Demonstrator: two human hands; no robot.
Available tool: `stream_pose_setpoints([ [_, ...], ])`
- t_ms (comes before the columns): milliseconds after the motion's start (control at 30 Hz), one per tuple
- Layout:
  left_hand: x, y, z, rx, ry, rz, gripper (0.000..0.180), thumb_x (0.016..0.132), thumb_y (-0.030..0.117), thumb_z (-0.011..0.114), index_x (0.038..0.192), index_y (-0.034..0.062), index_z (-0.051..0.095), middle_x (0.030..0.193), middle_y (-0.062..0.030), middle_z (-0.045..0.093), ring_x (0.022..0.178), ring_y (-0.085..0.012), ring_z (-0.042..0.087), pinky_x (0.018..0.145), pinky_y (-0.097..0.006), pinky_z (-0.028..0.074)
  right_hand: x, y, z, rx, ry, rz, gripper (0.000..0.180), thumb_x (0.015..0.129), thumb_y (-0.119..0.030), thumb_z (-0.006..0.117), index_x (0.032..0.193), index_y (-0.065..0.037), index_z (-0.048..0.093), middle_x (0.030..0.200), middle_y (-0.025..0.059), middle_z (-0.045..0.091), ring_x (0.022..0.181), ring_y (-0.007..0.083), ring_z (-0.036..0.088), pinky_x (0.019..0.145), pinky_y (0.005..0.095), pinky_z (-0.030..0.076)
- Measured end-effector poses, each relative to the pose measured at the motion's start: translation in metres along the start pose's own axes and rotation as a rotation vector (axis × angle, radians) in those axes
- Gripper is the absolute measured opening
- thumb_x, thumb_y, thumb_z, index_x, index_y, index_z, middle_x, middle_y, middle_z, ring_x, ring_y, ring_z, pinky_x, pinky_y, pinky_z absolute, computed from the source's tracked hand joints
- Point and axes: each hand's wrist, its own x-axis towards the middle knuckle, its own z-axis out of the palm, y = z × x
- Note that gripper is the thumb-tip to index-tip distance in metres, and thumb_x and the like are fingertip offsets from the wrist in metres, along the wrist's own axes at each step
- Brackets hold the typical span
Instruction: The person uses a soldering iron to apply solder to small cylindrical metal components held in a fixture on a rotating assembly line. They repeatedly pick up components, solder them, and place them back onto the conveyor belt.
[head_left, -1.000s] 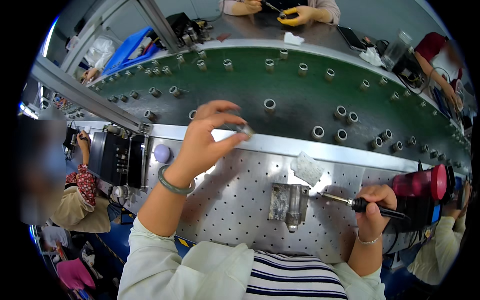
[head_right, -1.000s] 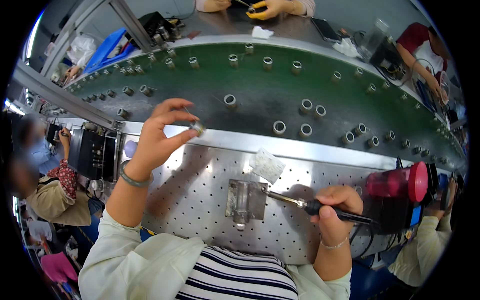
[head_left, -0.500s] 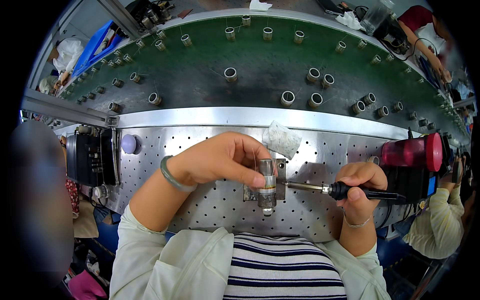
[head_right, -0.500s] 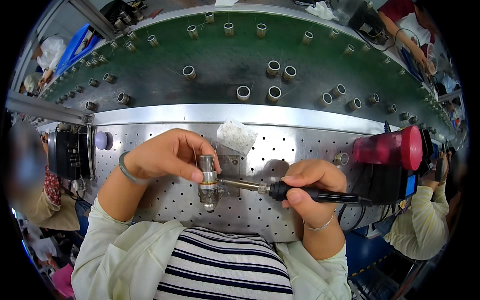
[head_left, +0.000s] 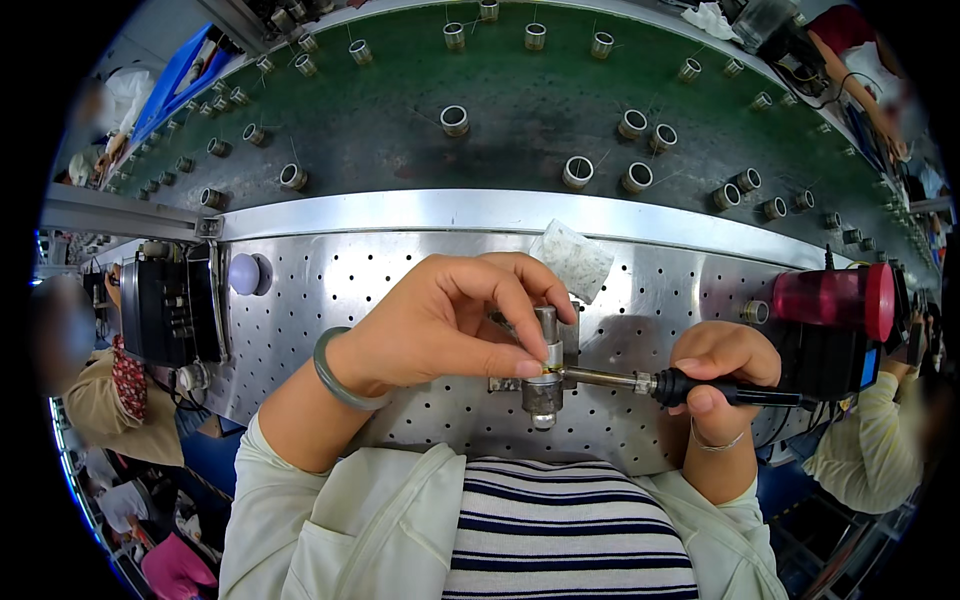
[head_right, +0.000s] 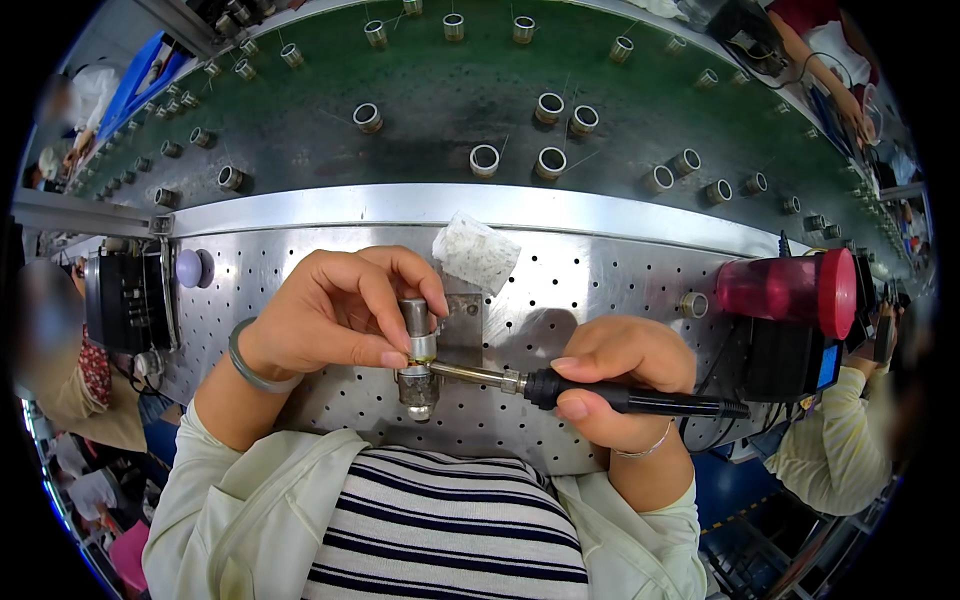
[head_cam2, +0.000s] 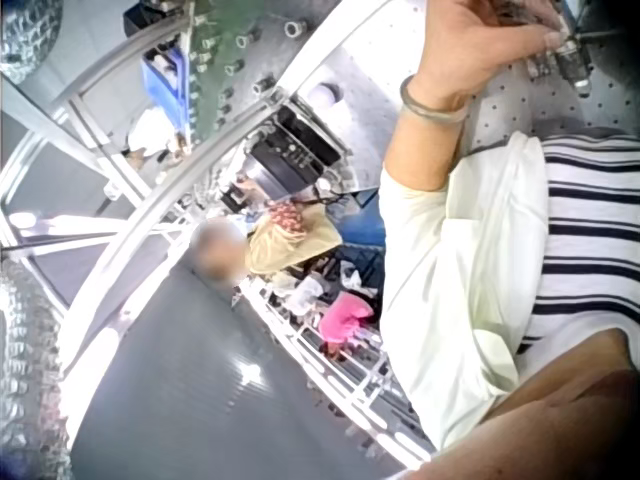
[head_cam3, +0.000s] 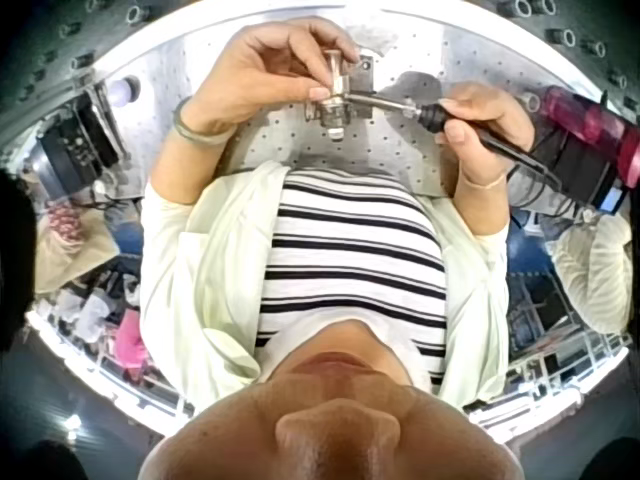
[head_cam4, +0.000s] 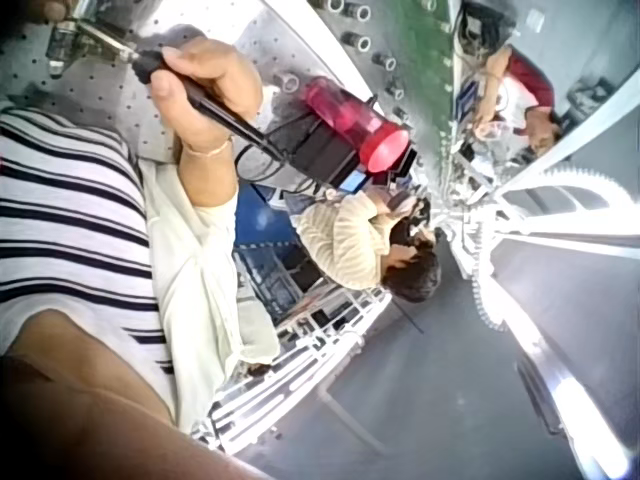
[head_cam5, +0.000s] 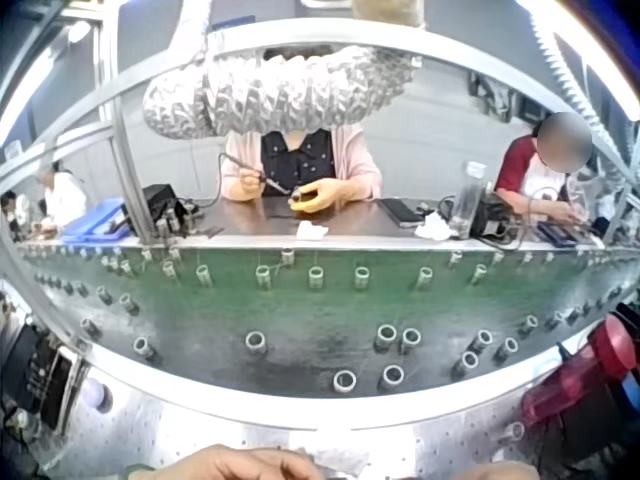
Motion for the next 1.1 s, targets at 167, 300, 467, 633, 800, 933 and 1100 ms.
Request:
stream_pose_setpoints([
  [167, 0.001, -0.004, -0.006, 0.028, -0.044, 0.067, 0.018, 0.066, -0.009, 0.075, 0.077, 0.0036, 0.07, 0.11, -0.0182, 0.058, 0.106, -0.025, 0.057, 0.096, -0.035, 0.043, 0.001, 0.001, 0.0, -0.053, -0.041, -0.057, 0.019, 0.066, -0.001, 0.075, 0.081, 0.004, 0.063, 0.064, 0.0114, 0.061, 0.05, 0.0187, 0.056, 0.048, 0.0262, 0.043],
  [300, 0.001, -0.006, -0.008, 0.046, -0.065, 0.083, 0.018, 0.065, -0.008, 0.077, 0.075, 0.0043, 0.07, 0.111, -0.0184, 0.058, 0.107, -0.0254, 0.057, 0.099, -0.037, 0.041, 0.002, 0.001, -0.001, -0.083, -0.059, -0.084, 0.02, 0.066, -0.002, 0.075, 0.081, 0.004, 0.063, 0.064, 0.0117, 0.062, 0.049, 0.019, 0.056, 0.047, 0.0262, 0.043],
  [467, 0.001, -0.006, -0.009, 0.053, -0.061, 0.082, 0.017, 0.066, -0.007, 0.077, 0.075, 0.0047, 0.07, 0.111, -0.0181, 0.058, 0.107, -0.0254, 0.057, 0.098, -0.036, 0.042, 0.004, 0.002, -0.002, -0.08, -0.075, -0.109, 0.021, 0.066, -0.002, 0.076, 0.081, 0.005, 0.062, 0.063, 0.0117, 0.062, 0.049, 0.0188, 0.056, 0.047, 0.0259, 0.043],
  [633, 0.001, -0.006, -0.008, 0.06, -0.061, 0.086, 0.017, 0.066, -0.007, 0.077, 0.075, 0.005, 0.07, 0.111, -0.0182, 0.058, 0.107, -0.0251, 0.057, 0.097, -0.036, 0.042, 0.004, 0.003, -0.002, -0.086, -0.077, -0.112, 0.021, 0.066, -0.002, 0.075, 0.081, 0.005, 0.062, 0.063, 0.0117, 0.061, 0.049, 0.0188, 0.056, 0.047, 0.0258, 0.043],
  [800, 0.0, -0.004, -0.009, 0.069, -0.072, 0.08, 0.017, 0.066, -0.008, 0.077, 0.076, 0.0041, 0.07, 0.112, -0.0183, 0.058, 0.107, -0.0253, 0.057, 0.096, -0.035, 0.043, 0.004, 0.002, -0.001, -0.108, -0.081, -0.113, 0.022, 0.065, -0.003, 0.076, 0.081, 0.004, 0.063, 0.063, 0.0115, 0.061, 0.049, 0.0191, 0.056, 0.047, 0.0259, 0.043],
  [933, 0.001, 0.002, -0.01, -0.006, -0.079, 0.002, 0.026, 0.071, -0.01, 0.071, 0.095, -0.0003, 0.069, 0.112, -0.0203, 0.06, 0.104, -0.0241, 0.059, 0.089, -0.031, 0.048, 0.006, 0.001, -0.003, -0.154, -0.11, -0.143, 0.023, 0.066, -0.005, 0.077, 0.082, 0.004, 0.063, 0.063, 0.0112, 0.061, 0.048, 0.0197, 0.056, 0.046, 0.026, 0.043],
  [1100, 0.005, 0.001, -0.007, -0.055, -0.083, -0.039, 0.052, 0.076, -0.008, 0.067, 0.125, -0.0062, 0.052, 0.105, -0.0212, 0.063, 0.099, -0.0205, 0.062, 0.079, -0.026, 0.052, 0.008, 0.001, -0.004, -0.16, -0.135, -0.161, 0.023, 0.066, -0.006, 0.078, 0.082, 0.003, 0.063, 0.062, 0.0112, 0.061, 0.048, 0.0202, 0.057, 0.046, 0.0265, 0.043],
])
